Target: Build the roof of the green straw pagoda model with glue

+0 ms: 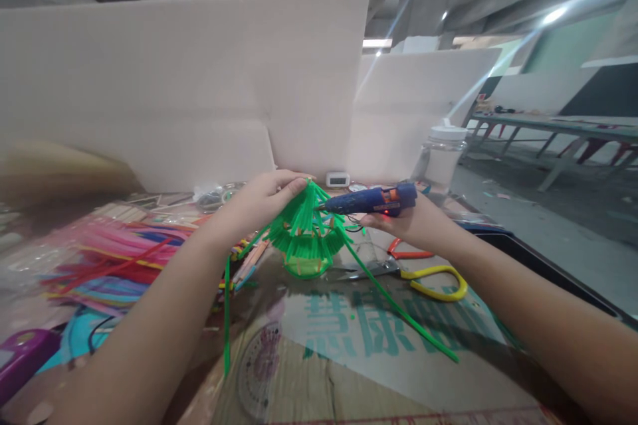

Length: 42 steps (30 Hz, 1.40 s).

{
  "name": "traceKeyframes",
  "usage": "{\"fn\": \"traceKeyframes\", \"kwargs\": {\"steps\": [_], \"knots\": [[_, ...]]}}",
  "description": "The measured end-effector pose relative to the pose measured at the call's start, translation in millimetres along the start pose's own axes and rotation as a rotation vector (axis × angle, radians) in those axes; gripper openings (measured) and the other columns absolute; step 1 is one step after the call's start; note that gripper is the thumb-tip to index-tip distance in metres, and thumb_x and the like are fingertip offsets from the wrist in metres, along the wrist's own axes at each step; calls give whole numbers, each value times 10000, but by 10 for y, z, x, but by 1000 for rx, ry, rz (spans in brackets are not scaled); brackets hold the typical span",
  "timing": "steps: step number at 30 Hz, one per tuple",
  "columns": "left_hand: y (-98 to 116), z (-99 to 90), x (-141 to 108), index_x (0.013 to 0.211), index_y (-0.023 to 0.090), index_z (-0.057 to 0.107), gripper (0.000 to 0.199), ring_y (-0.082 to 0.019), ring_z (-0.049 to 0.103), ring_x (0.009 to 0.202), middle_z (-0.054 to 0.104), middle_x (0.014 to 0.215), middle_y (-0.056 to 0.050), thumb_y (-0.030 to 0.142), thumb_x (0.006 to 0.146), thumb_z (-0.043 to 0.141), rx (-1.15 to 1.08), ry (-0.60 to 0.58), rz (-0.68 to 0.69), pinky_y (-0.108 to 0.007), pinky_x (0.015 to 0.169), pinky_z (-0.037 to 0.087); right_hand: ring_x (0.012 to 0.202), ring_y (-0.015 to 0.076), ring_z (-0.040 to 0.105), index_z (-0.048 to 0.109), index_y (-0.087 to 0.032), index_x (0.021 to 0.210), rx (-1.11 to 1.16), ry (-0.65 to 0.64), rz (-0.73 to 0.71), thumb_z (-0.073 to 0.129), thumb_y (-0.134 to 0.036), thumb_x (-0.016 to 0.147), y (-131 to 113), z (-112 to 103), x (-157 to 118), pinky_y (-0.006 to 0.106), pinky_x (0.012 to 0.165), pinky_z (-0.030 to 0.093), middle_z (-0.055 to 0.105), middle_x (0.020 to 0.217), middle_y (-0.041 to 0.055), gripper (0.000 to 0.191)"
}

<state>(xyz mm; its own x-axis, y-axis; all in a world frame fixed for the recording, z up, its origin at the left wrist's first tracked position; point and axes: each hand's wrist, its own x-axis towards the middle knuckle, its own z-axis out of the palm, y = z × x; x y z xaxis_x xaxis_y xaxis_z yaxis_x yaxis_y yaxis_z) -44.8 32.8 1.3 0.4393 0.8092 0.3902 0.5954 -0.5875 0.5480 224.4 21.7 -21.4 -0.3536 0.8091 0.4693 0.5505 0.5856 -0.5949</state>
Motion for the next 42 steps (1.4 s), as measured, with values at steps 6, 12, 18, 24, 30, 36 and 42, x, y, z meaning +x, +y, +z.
{"fn": "traceKeyframes", "kwargs": {"steps": [6, 12, 18, 24, 30, 36, 42], "knots": [[27, -27, -2, 1175, 241, 696, 502, -247, 648, 1022, 724, 1135, -41, 575, 957, 391, 40, 4, 10, -358, 911, 490, 911, 271, 724, 745, -216, 1037, 106, -64, -36, 760, -443, 724, -61, -17, 0, 363, 764, 600, 778, 981, 60, 387], [49, -40, -9, 1143, 221, 698, 500, -243, 645, 1038, 722, 1139, -42, 563, 962, 381, 39, -18, 2, -329, 877, 490, 924, 275, 726, 743, -241, 1079, 82, -97, -24, 766, -462, 726, -42, -19, -12, 369, 787, 599, 777, 977, 50, 417], [54, -47, -9, 1134, 234, 707, 493, -231, 654, 982, 736, 1083, -24, 569, 962, 388, 46, -21, 27, -306, 839, 481, 1021, 276, 707, 714, -262, 1163, 39, -116, -79, 764, -424, 745, 6, -19, -14, 369, 865, 584, 758, 1101, 35, 451], [54, -49, -13, 1150, 229, 698, 498, -240, 641, 1039, 722, 1140, -36, 565, 965, 380, 51, -16, 14, -326, 897, 475, 950, 261, 723, 719, -248, 1154, 36, -133, -58, 758, -441, 749, 23, -12, -26, 350, 804, 599, 773, 1025, 32, 450], [47, -46, -13, 1147, 239, 702, 498, -248, 645, 1035, 725, 1131, -36, 572, 957, 384, 33, -21, 6, -342, 894, 486, 938, 262, 716, 708, -228, 1147, 69, -146, -61, 772, -423, 728, 33, -11, -30, 360, 811, 592, 763, 1056, 44, 467], [65, -45, -13, 1105, 238, 713, 493, -250, 647, 1013, 733, 1098, -34, 573, 952, 385, 51, -13, 2, -343, 887, 489, 864, 247, 716, 728, -207, 1059, 58, -121, -82, 746, -427, 748, -64, -73, -46, 326, 738, 589, 768, 911, 44, 381], [48, -42, -10, 1048, 225, 719, 487, -245, 648, 1003, 732, 1086, -40, 579, 946, 400, 37, -6, 6, -342, 913, 483, 865, 237, 714, 708, -212, 1119, 26, -153, -109, 712, -479, 785, -53, -108, -51, 330, 749, 577, 763, 979, 47, 428]]}}
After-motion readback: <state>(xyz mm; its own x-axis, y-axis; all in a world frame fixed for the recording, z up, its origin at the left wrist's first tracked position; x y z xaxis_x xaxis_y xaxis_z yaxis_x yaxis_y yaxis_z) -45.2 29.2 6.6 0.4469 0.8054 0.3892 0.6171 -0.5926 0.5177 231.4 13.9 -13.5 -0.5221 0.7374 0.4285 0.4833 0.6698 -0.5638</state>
